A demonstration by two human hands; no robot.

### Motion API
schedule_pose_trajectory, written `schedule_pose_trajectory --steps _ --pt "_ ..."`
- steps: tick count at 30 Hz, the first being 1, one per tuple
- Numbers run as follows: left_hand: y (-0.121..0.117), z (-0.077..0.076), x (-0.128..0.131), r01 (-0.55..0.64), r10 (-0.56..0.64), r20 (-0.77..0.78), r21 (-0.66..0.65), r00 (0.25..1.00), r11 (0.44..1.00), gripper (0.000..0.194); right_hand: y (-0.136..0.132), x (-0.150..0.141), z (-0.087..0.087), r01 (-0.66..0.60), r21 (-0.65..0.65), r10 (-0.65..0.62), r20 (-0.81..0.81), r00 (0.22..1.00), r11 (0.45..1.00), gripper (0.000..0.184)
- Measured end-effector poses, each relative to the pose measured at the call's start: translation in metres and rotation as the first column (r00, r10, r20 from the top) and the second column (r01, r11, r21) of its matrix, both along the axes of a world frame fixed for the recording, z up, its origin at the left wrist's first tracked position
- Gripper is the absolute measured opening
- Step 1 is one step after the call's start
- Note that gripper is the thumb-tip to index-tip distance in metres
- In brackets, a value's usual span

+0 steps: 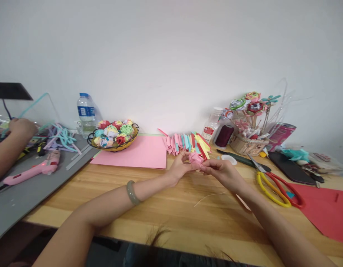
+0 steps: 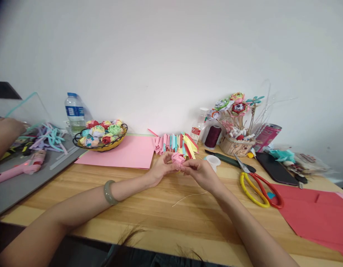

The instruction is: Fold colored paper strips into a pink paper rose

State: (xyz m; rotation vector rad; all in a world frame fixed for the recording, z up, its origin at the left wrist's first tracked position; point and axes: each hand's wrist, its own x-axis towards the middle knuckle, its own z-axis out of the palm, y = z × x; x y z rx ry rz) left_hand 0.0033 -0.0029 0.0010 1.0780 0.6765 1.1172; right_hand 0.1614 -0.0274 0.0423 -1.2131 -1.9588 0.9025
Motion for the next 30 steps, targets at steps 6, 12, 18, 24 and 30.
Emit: schedule_pose_trajectory --steps 6,12,18,24,30 --pt "0.002 -0.003 0.001 0.001 -0.001 0.006 0.019 1.0 1.0 0.046 0.006 0.0 -0.009 0.044 0.024 -0.045 0.065 0.997 0.999 0.026" --pt "0.001 -0.001 0.0 0.018 -0.018 0.021 -0.016 1.0 1.0 0.047 0.005 -0.001 -0.009 0.053 0.071 -0.059 0.08 0.995 0.996 0.028" --pt "0.001 -0.002 -0.001 0.06 -0.056 0.09 -0.052 0.994 0.997 0.041 0.004 0.003 -0.004 0.068 0.115 -0.076 0.067 0.995 0.991 0.034" --pt "0.003 -0.007 -0.001 0.039 -0.033 0.125 -0.046 0.992 0.998 0.041 0.006 0.005 -0.006 0.093 0.14 -0.109 0.113 0.988 0.986 0.034" --pt "0.002 -0.005 0.0 0.022 -0.019 0.108 -0.032 0.994 0.999 0.042 0.007 0.004 -0.014 0.128 0.201 -0.16 0.153 0.975 0.971 0.033"
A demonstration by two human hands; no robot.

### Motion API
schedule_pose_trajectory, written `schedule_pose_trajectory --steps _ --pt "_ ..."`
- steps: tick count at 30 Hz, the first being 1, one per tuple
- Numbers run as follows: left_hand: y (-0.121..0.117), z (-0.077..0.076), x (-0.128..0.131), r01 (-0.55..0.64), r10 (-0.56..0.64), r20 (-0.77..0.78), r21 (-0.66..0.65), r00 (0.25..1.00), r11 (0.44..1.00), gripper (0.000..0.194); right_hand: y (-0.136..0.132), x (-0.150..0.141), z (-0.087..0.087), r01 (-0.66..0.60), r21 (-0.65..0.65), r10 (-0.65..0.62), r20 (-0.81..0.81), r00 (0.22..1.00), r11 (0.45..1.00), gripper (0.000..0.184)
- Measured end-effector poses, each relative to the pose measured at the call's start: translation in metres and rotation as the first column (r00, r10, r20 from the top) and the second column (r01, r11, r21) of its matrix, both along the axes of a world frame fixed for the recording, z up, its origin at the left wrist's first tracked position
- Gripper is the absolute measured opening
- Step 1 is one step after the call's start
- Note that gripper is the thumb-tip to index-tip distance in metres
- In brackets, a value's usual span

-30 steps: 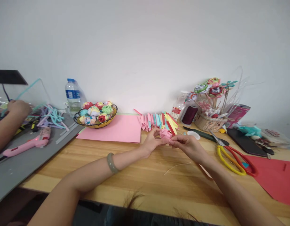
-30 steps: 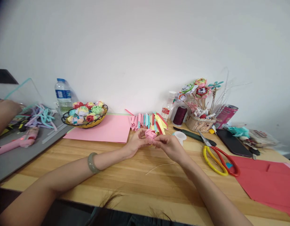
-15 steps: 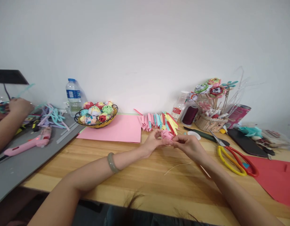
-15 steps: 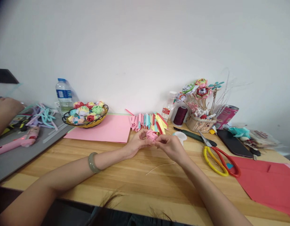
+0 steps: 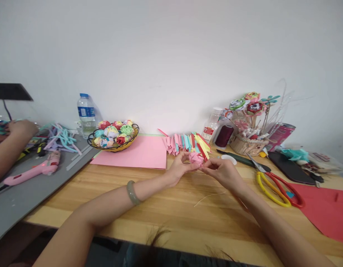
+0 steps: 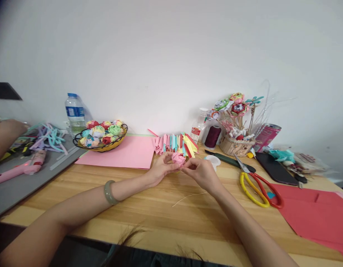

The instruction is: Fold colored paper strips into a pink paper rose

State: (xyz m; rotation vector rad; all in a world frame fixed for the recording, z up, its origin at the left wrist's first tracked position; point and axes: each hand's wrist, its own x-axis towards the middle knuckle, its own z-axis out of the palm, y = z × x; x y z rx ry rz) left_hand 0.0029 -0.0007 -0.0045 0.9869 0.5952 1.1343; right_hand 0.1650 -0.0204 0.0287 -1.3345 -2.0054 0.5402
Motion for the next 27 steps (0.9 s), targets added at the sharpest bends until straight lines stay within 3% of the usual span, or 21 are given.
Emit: schedule_pose_trajectory --steps 5,9,13,27 --pt "0.0 0.001 0.0 -0.03 0.031 0.065 -0.02 0.997 0.999 0.039 -0.003 -0.003 0.006 -0.028 0.042 0.03 -0.037 0.999 0.999 0.035" --pt "0.001 0.002 0.0 -0.023 0.028 0.09 -0.054 0.996 0.998 0.037 -0.009 -0.004 0.018 -0.155 -0.111 0.141 -0.119 0.983 0.982 0.04" --pt "0.001 0.002 -0.001 -0.013 0.018 0.085 -0.062 0.996 0.998 0.036 -0.009 -0.002 0.021 -0.196 -0.187 0.164 -0.173 0.971 0.963 0.042" --pt "-0.001 0.004 0.0 -0.001 0.003 0.065 -0.038 0.998 0.999 0.037 -0.003 -0.003 0.014 -0.101 -0.196 0.061 -0.2 0.978 0.975 0.04"
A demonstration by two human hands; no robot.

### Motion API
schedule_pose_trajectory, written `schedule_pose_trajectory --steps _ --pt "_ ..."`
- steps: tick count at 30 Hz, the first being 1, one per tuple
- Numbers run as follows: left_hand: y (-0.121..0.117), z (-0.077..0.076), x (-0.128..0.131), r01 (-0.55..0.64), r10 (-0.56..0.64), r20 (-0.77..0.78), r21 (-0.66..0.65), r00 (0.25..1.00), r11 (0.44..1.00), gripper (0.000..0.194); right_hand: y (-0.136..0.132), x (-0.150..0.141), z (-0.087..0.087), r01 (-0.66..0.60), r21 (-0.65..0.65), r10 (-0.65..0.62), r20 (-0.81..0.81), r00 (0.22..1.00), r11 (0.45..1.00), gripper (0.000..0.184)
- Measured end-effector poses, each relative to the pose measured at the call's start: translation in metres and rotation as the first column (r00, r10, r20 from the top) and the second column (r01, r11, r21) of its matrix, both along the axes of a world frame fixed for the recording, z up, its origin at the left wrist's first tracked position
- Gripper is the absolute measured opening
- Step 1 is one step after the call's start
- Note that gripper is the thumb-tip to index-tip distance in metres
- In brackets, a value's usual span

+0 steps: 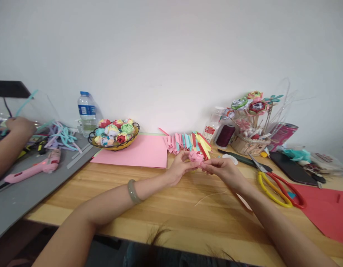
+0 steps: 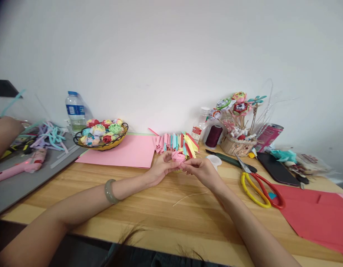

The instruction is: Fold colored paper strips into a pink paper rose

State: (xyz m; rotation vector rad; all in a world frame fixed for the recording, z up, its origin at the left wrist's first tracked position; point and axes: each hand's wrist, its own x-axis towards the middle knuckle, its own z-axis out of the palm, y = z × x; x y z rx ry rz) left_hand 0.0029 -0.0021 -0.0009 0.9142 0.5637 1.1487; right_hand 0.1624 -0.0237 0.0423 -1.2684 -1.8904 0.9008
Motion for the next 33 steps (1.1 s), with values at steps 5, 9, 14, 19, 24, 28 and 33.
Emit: schedule_pose_trajectory --steps 5,9,14,19,24,28,33 --pt "-0.002 0.001 0.0 0.004 -0.004 -0.019 0.005 1.0 1.0 0.041 0.0 0.0 0.0 0.004 -0.002 -0.004 0.006 1.0 1.0 0.037" --pt "-0.002 0.0 0.0 0.006 -0.005 -0.036 0.031 0.999 1.0 0.041 0.001 0.001 -0.003 0.006 0.014 -0.007 0.043 0.999 1.0 0.035" --pt "-0.001 -0.001 0.0 -0.019 0.019 0.004 0.036 1.0 0.999 0.04 0.0 0.001 -0.006 0.001 0.253 -0.046 0.175 0.983 0.967 0.027" --pt "0.002 0.001 -0.002 0.049 -0.048 0.054 -0.018 0.997 0.999 0.029 0.003 0.005 -0.012 -0.131 0.589 -0.139 0.391 0.91 0.798 0.022" --pt "0.012 0.001 -0.01 0.177 -0.176 0.019 -0.108 0.984 0.978 0.045 0.005 0.016 -0.013 -0.317 0.687 -0.152 0.53 0.834 0.653 0.025" --pt "0.016 0.003 -0.016 0.352 -0.361 -0.062 -0.131 0.93 0.927 0.041 0.002 0.018 -0.01 -0.369 0.706 -0.171 0.567 0.806 0.605 0.029" --pt "0.01 0.007 -0.012 0.249 -0.244 -0.151 0.016 0.958 0.968 0.034 0.003 0.013 -0.009 -0.018 0.687 -0.243 0.282 0.928 0.727 0.021"
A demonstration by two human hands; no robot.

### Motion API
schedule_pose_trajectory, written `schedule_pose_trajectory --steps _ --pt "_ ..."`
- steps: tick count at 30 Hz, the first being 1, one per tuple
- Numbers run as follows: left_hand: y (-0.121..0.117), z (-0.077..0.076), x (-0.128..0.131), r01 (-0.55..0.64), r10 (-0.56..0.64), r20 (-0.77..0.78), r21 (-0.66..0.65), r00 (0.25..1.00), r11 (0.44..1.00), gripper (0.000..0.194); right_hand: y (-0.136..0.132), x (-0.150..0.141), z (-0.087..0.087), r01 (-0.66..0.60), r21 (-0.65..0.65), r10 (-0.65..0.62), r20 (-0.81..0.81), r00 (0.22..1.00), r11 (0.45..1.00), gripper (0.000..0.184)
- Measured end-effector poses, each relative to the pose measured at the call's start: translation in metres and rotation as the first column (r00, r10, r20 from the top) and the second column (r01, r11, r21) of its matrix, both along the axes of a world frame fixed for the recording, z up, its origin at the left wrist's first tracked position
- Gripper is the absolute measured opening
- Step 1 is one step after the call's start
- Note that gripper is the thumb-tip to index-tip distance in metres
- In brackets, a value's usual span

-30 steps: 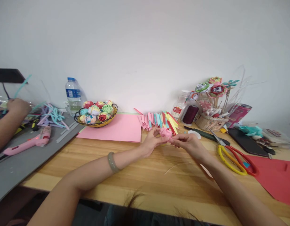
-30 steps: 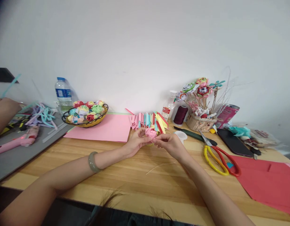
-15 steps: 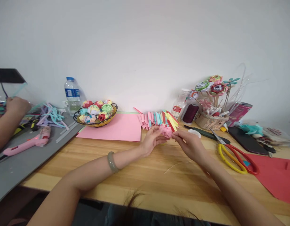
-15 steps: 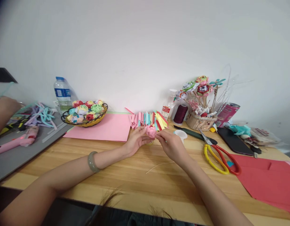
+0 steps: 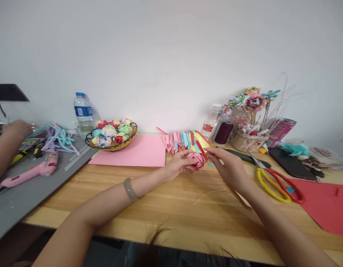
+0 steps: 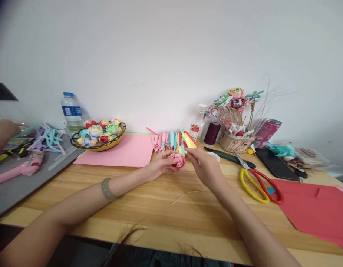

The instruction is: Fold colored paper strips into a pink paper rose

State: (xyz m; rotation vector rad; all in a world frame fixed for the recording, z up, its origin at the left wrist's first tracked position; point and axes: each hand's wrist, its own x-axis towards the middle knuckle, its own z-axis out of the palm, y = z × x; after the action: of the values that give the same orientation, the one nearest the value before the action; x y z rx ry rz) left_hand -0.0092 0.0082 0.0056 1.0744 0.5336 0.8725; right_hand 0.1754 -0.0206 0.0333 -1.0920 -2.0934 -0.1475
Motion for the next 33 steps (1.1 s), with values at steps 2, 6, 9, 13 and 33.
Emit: schedule_pose_trajectory --steps 2,6,9,13,33 --pt "-0.002 0.0 0.002 -0.098 0.098 0.001 0.027 0.995 0.995 0.041 0.0 -0.002 0.002 0.041 -0.149 -0.057 -0.105 0.993 0.988 0.02" --pt "-0.003 0.0 0.004 -0.196 0.201 -0.047 0.087 0.979 0.977 0.052 -0.001 -0.007 0.003 -0.038 -0.282 -0.014 -0.18 0.983 0.959 0.02" --pt "-0.004 0.001 0.004 -0.205 0.243 -0.128 0.254 0.962 0.945 0.052 -0.001 -0.012 0.0 -0.05 -0.24 0.012 -0.154 0.988 0.97 0.019" --pt "-0.005 0.001 0.004 -0.192 0.307 -0.2 0.448 0.93 0.873 0.05 -0.001 -0.013 -0.005 -0.042 -0.118 0.032 -0.082 0.996 0.992 0.015" --pt "-0.008 0.002 0.0 0.141 -0.119 -0.112 0.216 0.987 0.966 0.044 -0.003 -0.008 0.014 -0.282 -0.695 -0.148 -0.49 0.859 0.661 0.013"
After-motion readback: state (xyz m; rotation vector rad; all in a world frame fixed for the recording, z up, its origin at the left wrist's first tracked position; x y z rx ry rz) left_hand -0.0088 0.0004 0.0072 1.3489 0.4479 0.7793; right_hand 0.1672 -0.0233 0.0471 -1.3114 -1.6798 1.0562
